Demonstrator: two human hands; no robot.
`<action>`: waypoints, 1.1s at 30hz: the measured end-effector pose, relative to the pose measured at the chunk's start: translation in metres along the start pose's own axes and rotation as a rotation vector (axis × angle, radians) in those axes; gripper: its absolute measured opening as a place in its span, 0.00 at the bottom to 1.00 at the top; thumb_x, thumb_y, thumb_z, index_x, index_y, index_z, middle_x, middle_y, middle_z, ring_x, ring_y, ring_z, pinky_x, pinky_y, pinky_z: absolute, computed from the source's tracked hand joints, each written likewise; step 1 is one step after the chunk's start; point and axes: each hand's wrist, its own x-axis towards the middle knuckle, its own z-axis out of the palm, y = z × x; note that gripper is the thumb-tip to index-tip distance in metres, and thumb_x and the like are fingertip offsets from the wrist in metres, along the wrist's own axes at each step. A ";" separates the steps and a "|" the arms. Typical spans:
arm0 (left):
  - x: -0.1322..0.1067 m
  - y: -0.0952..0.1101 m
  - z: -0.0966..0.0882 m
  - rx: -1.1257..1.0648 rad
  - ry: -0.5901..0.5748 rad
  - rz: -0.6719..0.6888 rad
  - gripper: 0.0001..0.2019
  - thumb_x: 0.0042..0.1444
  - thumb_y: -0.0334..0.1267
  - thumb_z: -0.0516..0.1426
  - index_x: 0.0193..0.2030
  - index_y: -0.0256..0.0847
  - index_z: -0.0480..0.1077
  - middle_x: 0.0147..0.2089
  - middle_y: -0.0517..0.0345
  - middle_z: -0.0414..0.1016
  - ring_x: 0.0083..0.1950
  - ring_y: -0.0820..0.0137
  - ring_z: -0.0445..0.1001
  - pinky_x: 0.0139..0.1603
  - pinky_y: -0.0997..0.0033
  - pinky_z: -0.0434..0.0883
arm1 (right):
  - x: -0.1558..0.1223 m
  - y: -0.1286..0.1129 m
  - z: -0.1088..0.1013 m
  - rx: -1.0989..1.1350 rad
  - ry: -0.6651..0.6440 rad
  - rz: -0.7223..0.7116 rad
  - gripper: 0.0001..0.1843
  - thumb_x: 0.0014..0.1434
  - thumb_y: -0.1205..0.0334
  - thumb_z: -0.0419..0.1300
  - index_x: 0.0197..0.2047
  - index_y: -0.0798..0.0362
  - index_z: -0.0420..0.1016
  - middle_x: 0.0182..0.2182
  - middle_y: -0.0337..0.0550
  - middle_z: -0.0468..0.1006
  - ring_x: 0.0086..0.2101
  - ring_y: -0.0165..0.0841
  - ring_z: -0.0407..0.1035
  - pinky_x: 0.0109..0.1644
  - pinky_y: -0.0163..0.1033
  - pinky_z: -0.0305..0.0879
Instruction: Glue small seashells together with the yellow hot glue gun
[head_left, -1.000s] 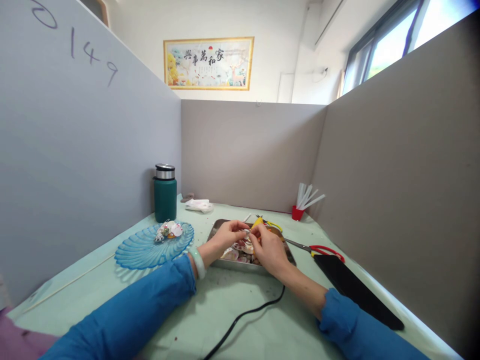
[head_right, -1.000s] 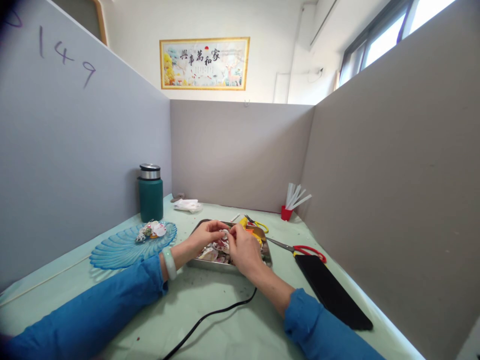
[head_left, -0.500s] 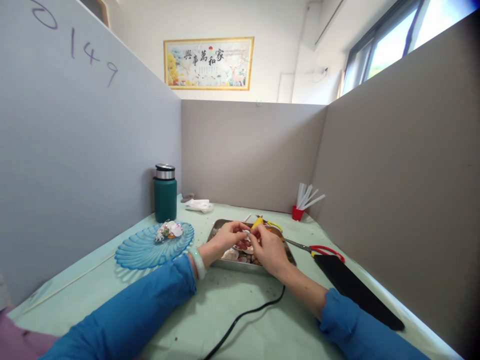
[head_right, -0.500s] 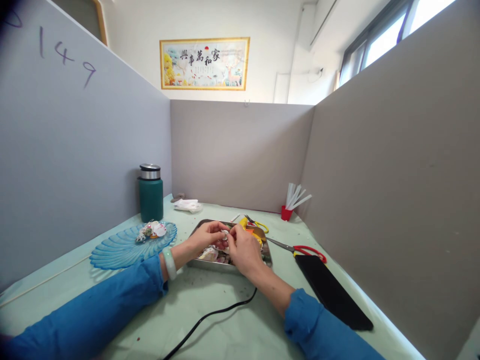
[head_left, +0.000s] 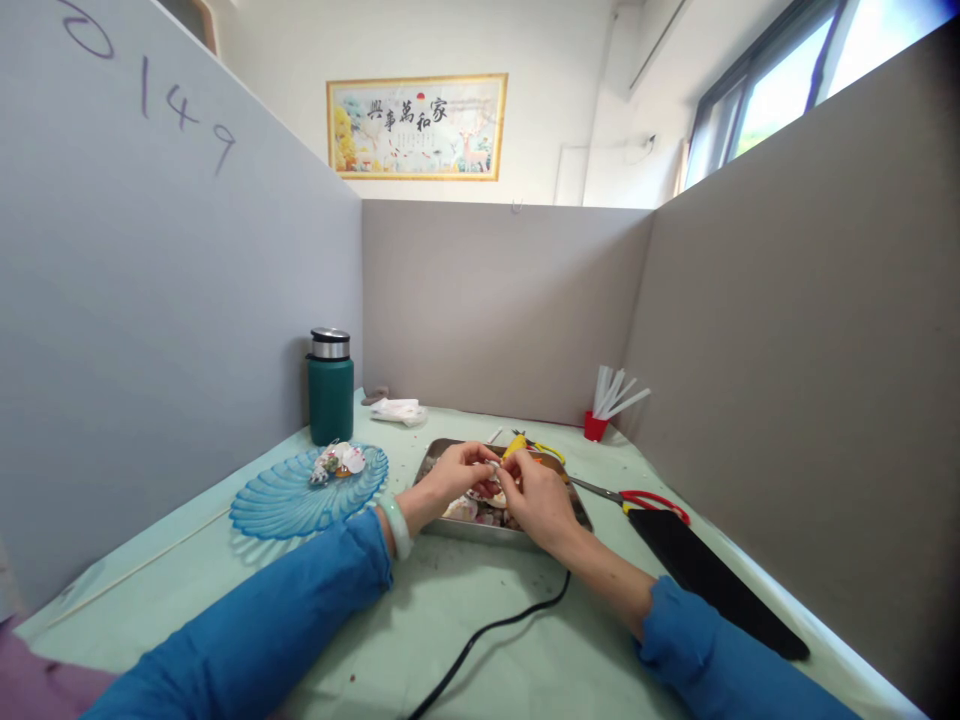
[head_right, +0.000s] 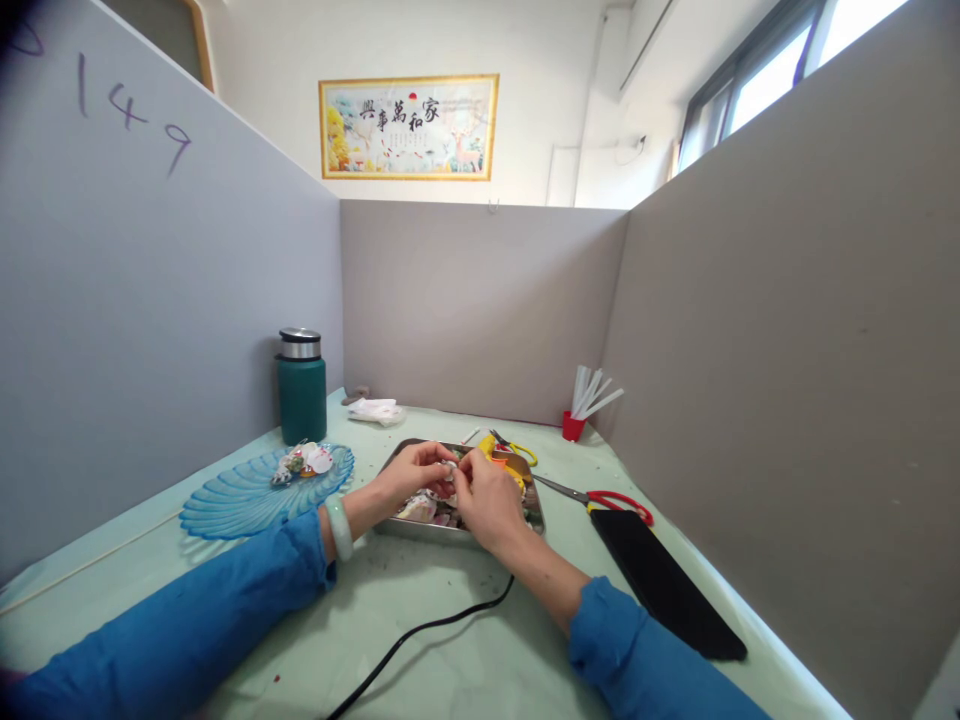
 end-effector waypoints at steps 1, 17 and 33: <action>0.000 0.000 0.000 0.000 0.002 0.002 0.08 0.43 0.30 0.57 0.33 0.32 0.66 0.24 0.59 0.70 0.24 0.75 0.71 0.29 0.73 0.70 | 0.000 -0.001 0.000 -0.001 -0.002 0.001 0.08 0.57 0.57 0.50 0.32 0.51 0.65 0.22 0.37 0.71 0.24 0.28 0.66 0.26 0.31 0.50; 0.001 0.000 0.002 0.068 0.025 -0.017 0.07 0.43 0.31 0.58 0.31 0.33 0.66 0.22 0.60 0.69 0.22 0.75 0.70 0.26 0.74 0.69 | 0.000 -0.001 0.001 -0.025 -0.032 0.001 0.08 0.57 0.58 0.49 0.32 0.52 0.65 0.22 0.37 0.71 0.24 0.29 0.65 0.27 0.31 0.49; -0.001 0.005 0.004 0.035 0.016 -0.025 0.10 0.43 0.30 0.57 0.35 0.30 0.72 0.25 0.56 0.72 0.25 0.75 0.70 0.30 0.73 0.69 | 0.000 -0.002 -0.001 -0.043 -0.023 0.017 0.08 0.57 0.57 0.49 0.33 0.51 0.65 0.23 0.37 0.72 0.24 0.28 0.65 0.27 0.31 0.50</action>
